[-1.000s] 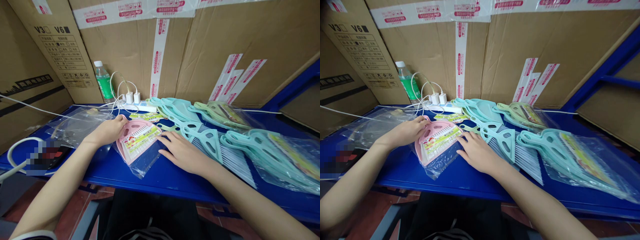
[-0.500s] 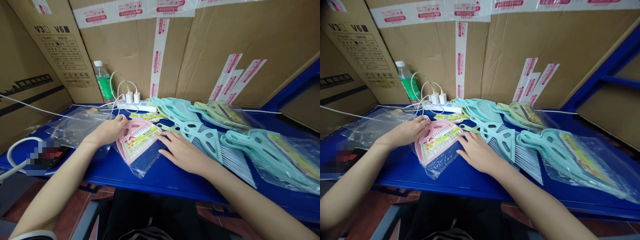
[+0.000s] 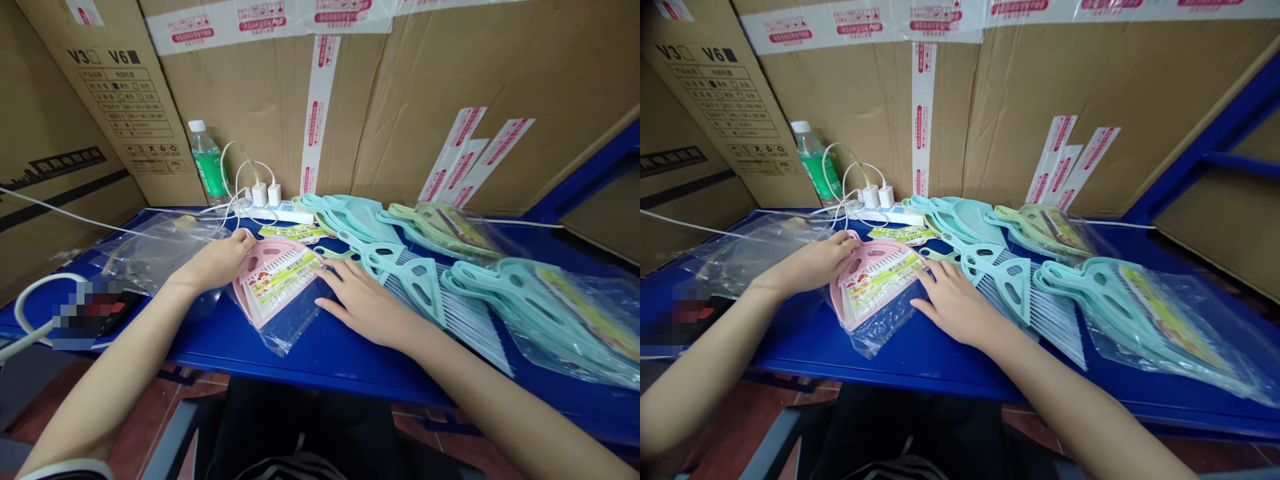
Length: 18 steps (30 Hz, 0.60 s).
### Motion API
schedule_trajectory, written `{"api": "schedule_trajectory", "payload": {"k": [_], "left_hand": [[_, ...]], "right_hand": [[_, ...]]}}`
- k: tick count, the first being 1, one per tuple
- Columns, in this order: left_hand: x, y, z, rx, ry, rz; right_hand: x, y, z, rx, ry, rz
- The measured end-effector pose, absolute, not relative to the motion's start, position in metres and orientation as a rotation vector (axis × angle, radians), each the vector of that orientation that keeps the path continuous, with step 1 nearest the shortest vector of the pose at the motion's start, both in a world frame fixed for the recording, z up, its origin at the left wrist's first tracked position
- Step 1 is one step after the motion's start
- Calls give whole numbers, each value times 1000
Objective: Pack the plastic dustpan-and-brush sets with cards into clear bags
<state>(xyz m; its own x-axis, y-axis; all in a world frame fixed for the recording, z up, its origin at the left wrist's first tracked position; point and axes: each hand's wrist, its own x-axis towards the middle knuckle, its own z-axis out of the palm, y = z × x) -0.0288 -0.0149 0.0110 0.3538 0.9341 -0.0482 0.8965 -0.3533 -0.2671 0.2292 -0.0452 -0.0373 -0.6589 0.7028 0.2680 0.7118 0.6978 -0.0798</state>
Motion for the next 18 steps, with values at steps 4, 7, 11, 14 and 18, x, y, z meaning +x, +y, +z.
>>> {"api": "schedule_trajectory", "payload": {"k": [4, 7, 11, 14, 18], "left_hand": [[-29, -14, 10, -2419, -1654, 274], [-28, -15, 11, -2414, -1672, 302], [-28, -14, 10, -2408, -1666, 297], [-29, -14, 9, -2421, -1659, 265], [-30, -14, 8, -2420, -1654, 267]], "right_hand": [[229, -45, -39, -1134, -2610, -36], [228, -46, -39, -1155, -2621, -33], [228, -45, -38, -1146, -2642, -23], [229, -44, -40, -1121, -2643, -33], [229, -41, -44, -1116, -2649, -29]]}}
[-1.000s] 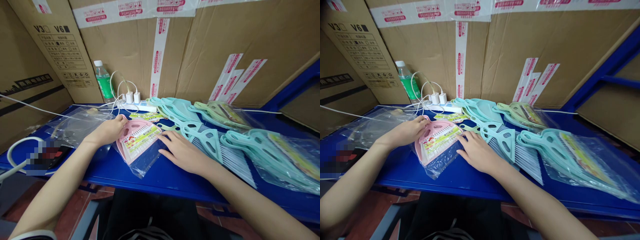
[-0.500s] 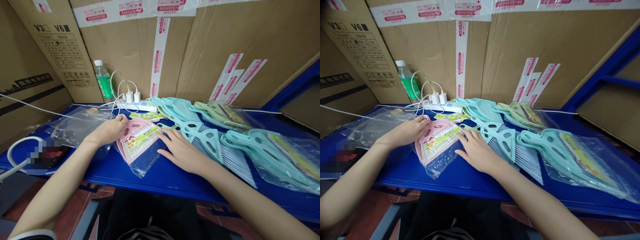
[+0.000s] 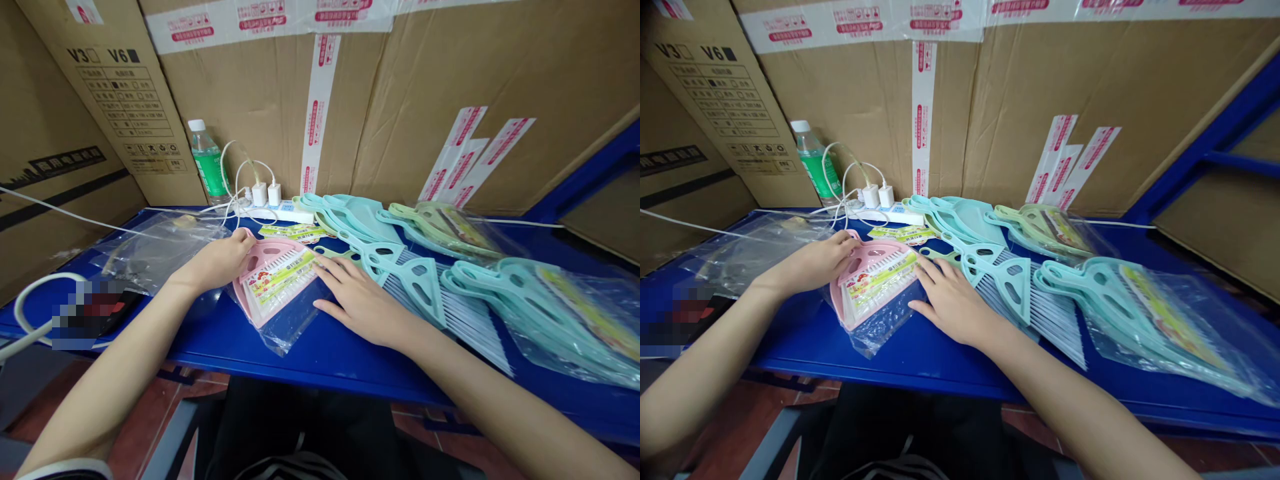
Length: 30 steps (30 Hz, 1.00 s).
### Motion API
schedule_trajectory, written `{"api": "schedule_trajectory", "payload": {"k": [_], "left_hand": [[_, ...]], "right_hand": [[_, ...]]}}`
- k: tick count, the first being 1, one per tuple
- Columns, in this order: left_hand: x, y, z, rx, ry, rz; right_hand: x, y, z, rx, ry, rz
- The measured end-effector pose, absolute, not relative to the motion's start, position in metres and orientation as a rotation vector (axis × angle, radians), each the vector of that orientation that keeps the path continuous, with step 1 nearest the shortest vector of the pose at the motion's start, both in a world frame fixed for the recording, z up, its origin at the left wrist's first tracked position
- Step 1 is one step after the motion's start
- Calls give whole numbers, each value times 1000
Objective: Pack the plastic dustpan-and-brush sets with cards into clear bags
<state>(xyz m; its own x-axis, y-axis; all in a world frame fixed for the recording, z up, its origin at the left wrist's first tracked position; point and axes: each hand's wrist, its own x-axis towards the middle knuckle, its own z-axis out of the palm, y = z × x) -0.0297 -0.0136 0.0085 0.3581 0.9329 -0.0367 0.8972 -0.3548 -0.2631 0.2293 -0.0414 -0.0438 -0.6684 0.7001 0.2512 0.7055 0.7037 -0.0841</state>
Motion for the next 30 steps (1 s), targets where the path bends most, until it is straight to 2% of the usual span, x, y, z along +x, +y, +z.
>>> {"api": "schedule_trajectory", "payload": {"k": [30], "left_hand": [[-26, -16, 11, -2400, -1660, 338]], "right_hand": [[228, -43, -40, -1165, -2659, 22]]}}
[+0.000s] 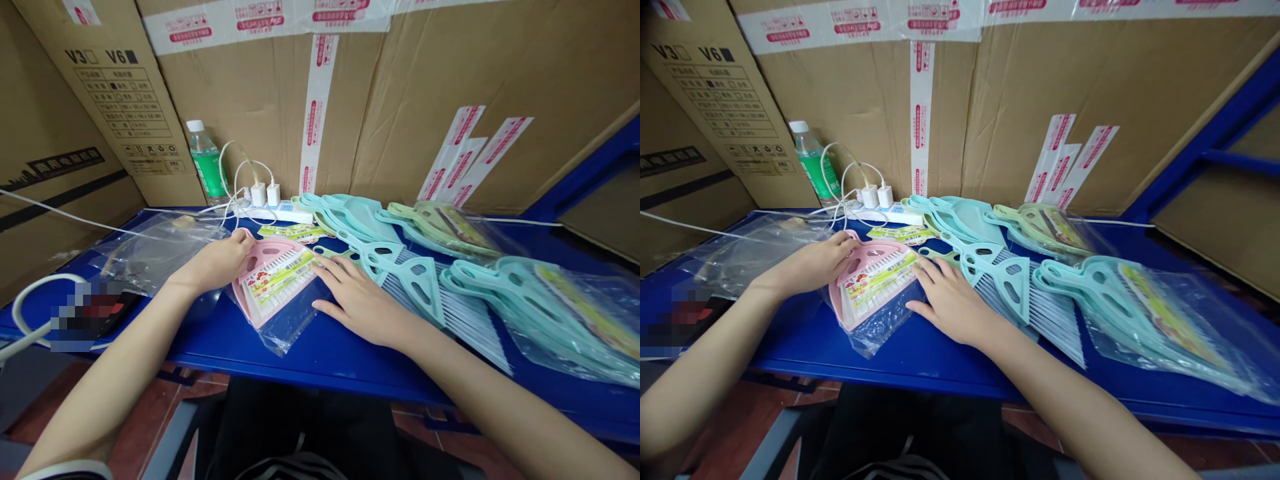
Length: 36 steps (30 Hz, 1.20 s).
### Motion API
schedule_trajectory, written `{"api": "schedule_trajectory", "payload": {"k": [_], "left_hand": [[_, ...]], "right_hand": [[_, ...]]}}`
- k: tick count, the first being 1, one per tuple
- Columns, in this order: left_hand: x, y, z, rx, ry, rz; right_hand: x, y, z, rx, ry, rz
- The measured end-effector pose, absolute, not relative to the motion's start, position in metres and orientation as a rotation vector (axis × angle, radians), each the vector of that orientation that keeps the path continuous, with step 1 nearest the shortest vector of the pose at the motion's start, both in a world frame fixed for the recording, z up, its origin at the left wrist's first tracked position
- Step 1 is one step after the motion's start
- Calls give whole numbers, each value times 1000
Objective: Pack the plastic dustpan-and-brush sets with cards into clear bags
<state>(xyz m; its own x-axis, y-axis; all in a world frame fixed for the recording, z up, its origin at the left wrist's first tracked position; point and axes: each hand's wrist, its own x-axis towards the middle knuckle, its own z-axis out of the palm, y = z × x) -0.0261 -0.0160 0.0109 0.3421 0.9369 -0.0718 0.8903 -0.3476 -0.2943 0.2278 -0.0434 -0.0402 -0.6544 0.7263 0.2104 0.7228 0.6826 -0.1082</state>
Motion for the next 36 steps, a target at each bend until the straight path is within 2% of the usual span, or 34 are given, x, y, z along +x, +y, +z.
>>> {"api": "schedule_trajectory", "payload": {"k": [36], "left_hand": [[-27, -16, 8, -2377, -1581, 341]], "right_hand": [[227, -47, -33, -1193, -2762, -18]]}}
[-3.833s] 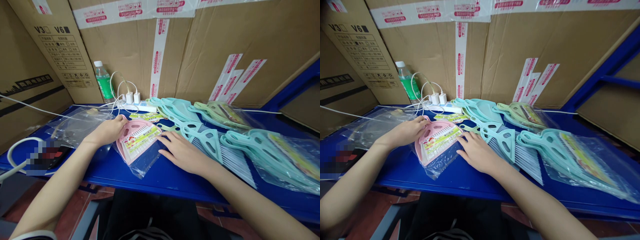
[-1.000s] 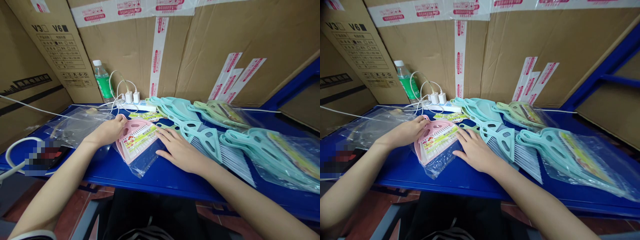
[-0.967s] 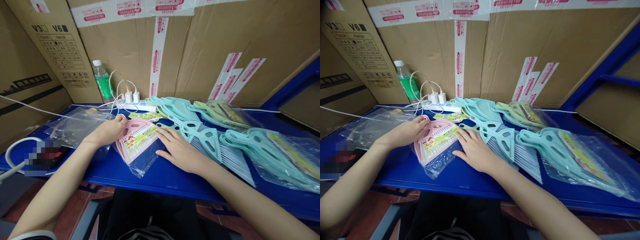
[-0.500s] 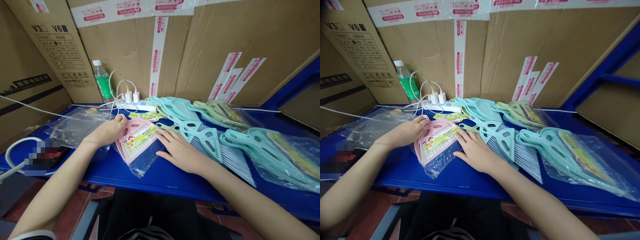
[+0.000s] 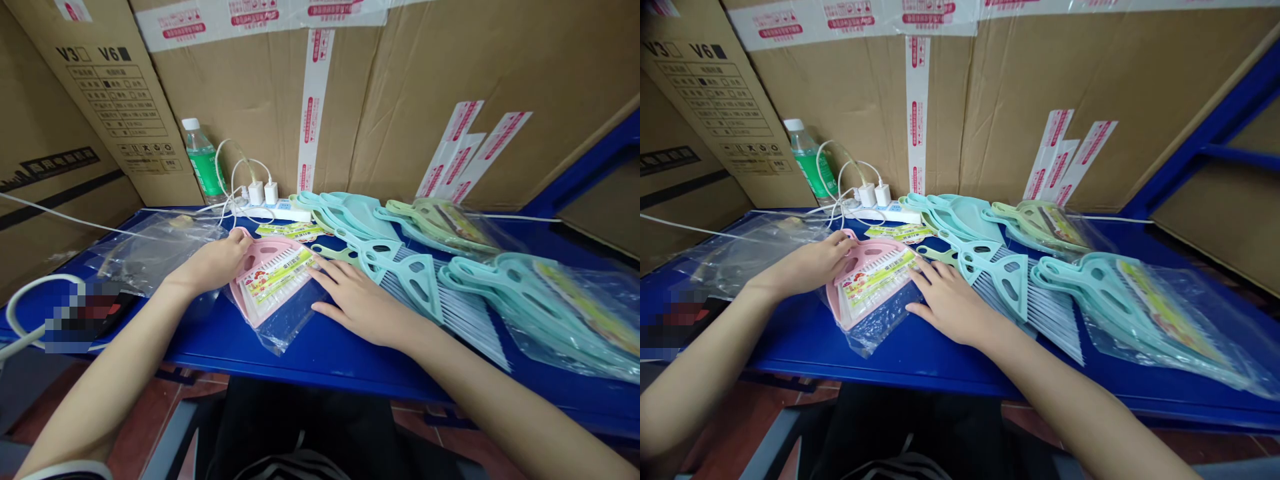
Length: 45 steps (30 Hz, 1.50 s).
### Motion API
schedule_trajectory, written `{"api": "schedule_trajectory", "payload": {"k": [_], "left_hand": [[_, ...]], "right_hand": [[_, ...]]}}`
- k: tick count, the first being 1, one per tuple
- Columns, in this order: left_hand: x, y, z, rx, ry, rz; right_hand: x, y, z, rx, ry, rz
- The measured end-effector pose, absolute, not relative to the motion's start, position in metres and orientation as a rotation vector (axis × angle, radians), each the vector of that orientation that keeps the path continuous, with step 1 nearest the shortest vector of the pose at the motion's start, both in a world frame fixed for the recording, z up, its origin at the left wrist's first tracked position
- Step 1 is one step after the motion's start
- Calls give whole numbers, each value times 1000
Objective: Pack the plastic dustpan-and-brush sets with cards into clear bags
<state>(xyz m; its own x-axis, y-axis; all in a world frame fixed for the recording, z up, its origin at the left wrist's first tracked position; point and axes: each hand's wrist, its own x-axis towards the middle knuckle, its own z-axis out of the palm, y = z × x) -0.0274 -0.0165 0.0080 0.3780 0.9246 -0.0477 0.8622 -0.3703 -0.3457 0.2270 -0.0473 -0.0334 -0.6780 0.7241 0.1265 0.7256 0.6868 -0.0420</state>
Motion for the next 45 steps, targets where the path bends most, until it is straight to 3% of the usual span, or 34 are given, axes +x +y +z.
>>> {"api": "schedule_trajectory", "payload": {"k": [37, 45], "left_hand": [[-28, -16, 9, -2418, -1468, 388], [-23, -19, 10, -2389, -1622, 355]], "right_hand": [[230, -47, -36, -1148, -2726, -6], [228, -43, -39, -1173, -2704, 8]]}}
